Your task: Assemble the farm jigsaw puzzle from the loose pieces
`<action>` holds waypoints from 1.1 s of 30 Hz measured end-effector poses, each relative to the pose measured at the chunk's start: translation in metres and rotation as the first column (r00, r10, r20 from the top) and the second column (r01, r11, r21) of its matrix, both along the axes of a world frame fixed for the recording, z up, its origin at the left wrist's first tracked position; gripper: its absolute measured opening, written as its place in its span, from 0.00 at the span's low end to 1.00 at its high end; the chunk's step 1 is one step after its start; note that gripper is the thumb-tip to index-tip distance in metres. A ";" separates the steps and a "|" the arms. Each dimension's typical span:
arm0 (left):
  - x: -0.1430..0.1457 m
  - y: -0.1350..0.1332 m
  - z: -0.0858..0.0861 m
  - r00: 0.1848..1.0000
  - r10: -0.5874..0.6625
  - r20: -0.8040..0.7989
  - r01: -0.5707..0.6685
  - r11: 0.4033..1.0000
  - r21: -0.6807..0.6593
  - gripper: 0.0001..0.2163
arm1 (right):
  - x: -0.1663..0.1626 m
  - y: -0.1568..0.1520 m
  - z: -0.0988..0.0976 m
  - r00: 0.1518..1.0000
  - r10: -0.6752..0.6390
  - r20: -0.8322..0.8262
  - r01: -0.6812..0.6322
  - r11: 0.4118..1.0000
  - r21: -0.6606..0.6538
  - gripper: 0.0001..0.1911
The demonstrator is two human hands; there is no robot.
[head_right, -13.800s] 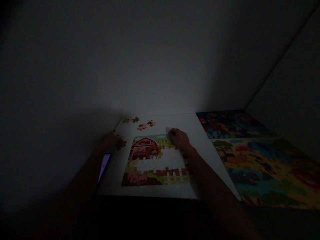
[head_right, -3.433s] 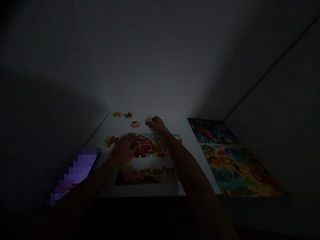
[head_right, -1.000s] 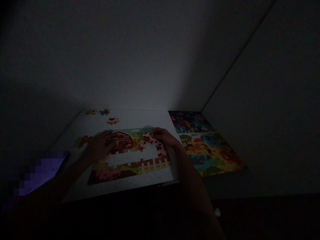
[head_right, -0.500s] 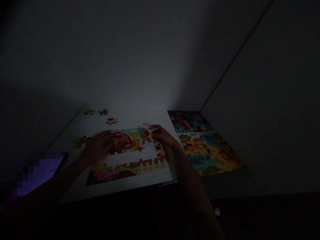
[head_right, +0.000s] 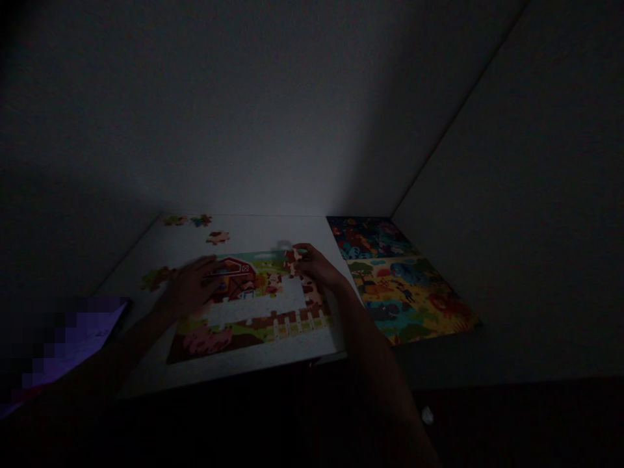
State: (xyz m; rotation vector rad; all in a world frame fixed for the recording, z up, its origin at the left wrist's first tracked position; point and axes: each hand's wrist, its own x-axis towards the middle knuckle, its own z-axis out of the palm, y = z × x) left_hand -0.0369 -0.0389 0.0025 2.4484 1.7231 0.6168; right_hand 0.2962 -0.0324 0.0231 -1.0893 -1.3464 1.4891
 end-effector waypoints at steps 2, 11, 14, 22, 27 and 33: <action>-0.002 0.002 -0.002 1.000 -0.013 0.008 0.013 1.000 0.001 0.18 | -0.001 0.000 0.000 1.000 -0.009 -0.003 0.009 1.000 0.000 0.27; -0.009 0.012 -0.005 0.995 -0.071 0.067 0.074 0.996 -0.047 0.18 | -0.003 0.002 -0.001 0.997 -0.068 -0.027 0.066 0.996 -0.052 0.21; -0.007 0.013 0.000 0.998 -0.058 0.022 0.059 0.997 -0.040 0.19 | -0.002 0.001 0.002 0.994 -0.095 -0.044 0.094 0.995 -0.038 0.20; 0.067 -0.014 0.013 0.995 -0.085 -0.059 0.085 0.996 -0.004 0.21 | 0.002 0.003 0.001 0.998 -0.054 0.035 0.051 0.996 0.077 0.23; 0.107 -0.029 0.013 0.965 -0.243 -0.096 0.240 0.970 -0.049 0.24 | 0.002 0.003 0.001 0.993 0.001 0.117 -0.012 0.996 0.087 0.18; 0.107 -0.031 0.005 0.958 -0.256 -0.127 0.255 0.967 -0.023 0.22 | 0.001 -0.001 0.006 0.990 0.048 0.132 -0.062 0.993 0.104 0.17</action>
